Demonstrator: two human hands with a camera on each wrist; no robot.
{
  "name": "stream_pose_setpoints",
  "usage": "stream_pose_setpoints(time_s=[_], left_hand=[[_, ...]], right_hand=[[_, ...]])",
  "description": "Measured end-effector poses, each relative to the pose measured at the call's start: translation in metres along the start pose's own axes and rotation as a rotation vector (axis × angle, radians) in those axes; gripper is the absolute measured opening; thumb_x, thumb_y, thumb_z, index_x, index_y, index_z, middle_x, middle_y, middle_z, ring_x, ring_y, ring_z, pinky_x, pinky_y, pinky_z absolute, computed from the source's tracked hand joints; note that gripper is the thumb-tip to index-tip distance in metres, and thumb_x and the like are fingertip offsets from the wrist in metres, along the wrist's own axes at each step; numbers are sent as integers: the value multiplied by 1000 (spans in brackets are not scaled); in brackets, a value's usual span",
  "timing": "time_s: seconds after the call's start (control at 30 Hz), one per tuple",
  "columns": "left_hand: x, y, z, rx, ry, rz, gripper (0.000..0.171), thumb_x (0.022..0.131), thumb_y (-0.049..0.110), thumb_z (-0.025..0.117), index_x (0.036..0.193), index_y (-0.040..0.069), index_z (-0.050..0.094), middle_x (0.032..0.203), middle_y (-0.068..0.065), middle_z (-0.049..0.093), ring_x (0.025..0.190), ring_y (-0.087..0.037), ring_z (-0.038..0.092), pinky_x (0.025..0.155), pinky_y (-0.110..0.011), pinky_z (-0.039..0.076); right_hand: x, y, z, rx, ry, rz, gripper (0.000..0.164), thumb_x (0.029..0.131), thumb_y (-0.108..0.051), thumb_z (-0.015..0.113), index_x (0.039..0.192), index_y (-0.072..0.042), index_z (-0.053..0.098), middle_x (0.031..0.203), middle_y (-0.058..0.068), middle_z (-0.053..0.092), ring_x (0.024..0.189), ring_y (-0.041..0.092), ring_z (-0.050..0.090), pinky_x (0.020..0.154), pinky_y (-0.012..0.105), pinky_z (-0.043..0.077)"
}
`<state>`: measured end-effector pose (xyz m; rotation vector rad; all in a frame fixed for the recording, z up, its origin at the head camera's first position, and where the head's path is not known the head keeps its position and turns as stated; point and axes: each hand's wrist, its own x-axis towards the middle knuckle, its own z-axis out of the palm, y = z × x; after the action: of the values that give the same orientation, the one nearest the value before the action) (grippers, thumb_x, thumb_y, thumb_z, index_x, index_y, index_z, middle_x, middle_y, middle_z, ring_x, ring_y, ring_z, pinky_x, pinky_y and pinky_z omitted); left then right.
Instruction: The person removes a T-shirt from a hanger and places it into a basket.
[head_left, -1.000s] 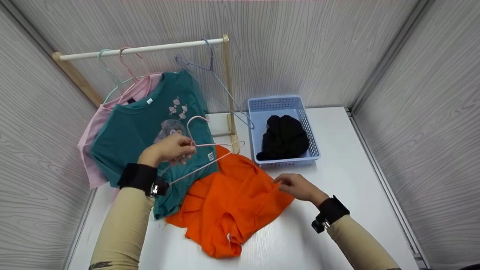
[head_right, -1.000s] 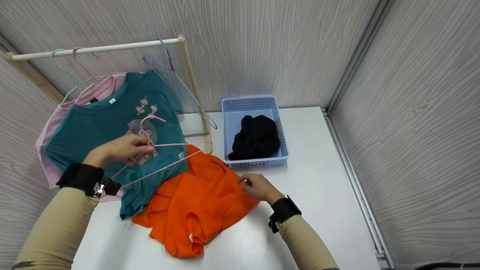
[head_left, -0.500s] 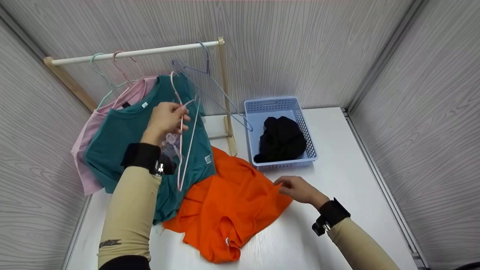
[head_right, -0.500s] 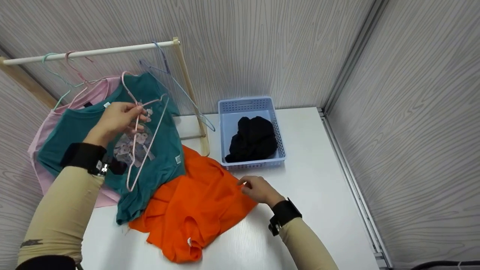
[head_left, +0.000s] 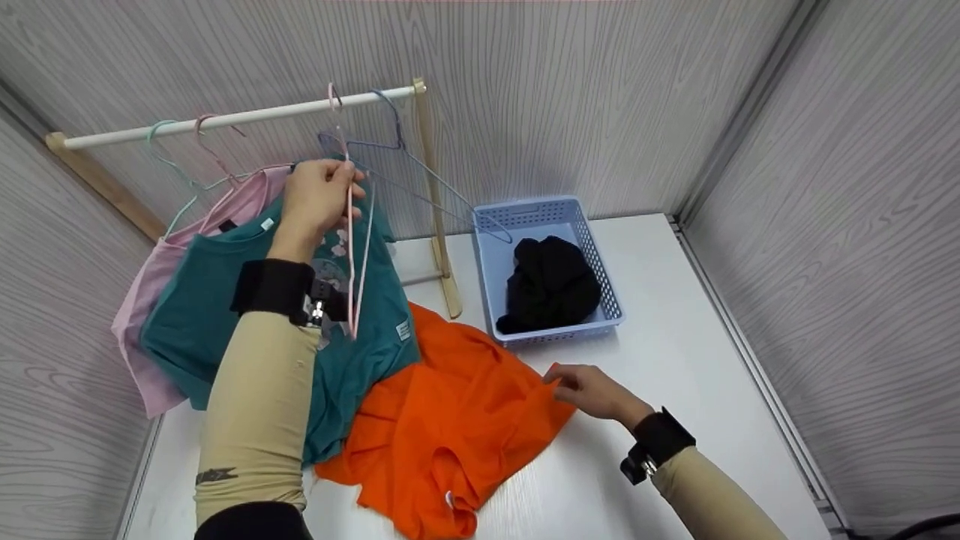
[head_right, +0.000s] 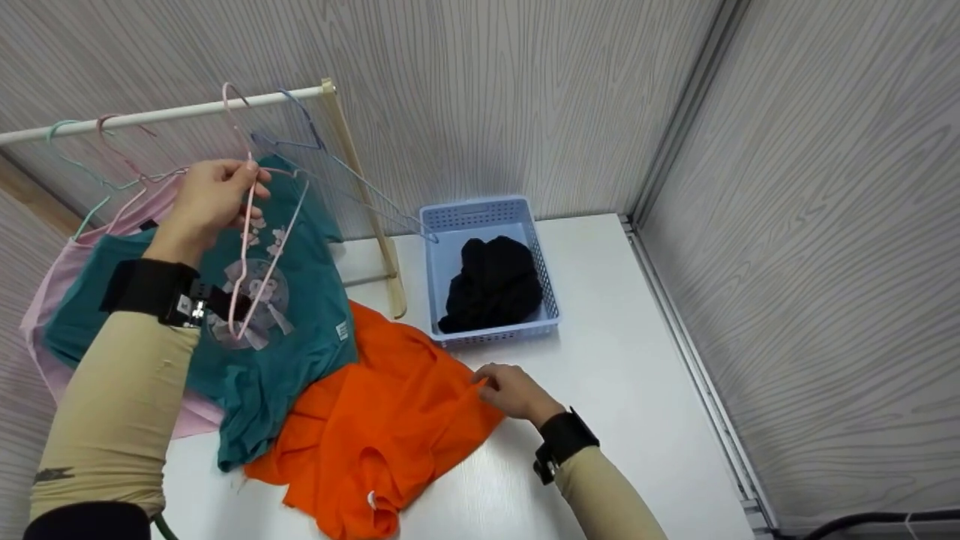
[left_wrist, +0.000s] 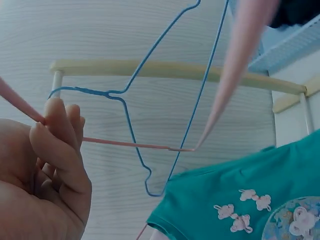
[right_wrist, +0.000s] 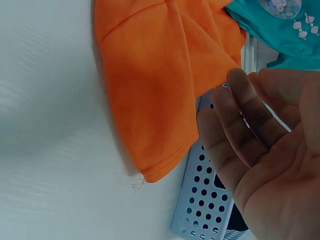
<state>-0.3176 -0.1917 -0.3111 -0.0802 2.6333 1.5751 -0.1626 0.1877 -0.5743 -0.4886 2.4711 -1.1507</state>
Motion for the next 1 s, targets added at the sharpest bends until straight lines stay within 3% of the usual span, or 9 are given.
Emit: stream_pose_setpoints(time_s=[0.2,0.33,0.63,0.87,1.0], left_hand=[[5,1,5,5,81,22,41,104,39,39,120,9,63,85,2,61,60,-6,65,57,-18,54],[16,-6,14,2,98,23,40,105,36,39,119,8,64,84,0,62,57,-5,64,53,-17,52],[30,-26,31,-26,-11,13,39,107,29,32,127,8,58,85,0,62,49,-2,55,47,-17,46],[22,-38,32,-20,-81,-23,38,107,28,33,130,10,57,91,-2,62,56,-4,59,50,-16,49],[14,-54,35,47,-153,-39,39,107,27,33,132,7,55,95,-7,63,57,-7,60,52,-19,51]], right_hand=[[-1,1,3,-7,4,21,23,98,-10,55,118,-4,64,105,16,68,89,19,62,76,30,52],[-1,-1,6,-8,-5,20,23,98,-11,55,118,-3,64,103,13,68,89,18,61,76,30,51],[5,2,19,-36,-7,-35,22,97,-11,56,115,-2,66,109,17,67,91,18,59,78,29,49],[14,-4,28,-80,-9,-27,24,97,-11,56,116,-1,66,109,14,67,96,24,60,85,39,50],[25,-15,40,-138,69,-23,26,93,-7,58,117,0,65,109,17,64,98,28,60,86,45,51]])
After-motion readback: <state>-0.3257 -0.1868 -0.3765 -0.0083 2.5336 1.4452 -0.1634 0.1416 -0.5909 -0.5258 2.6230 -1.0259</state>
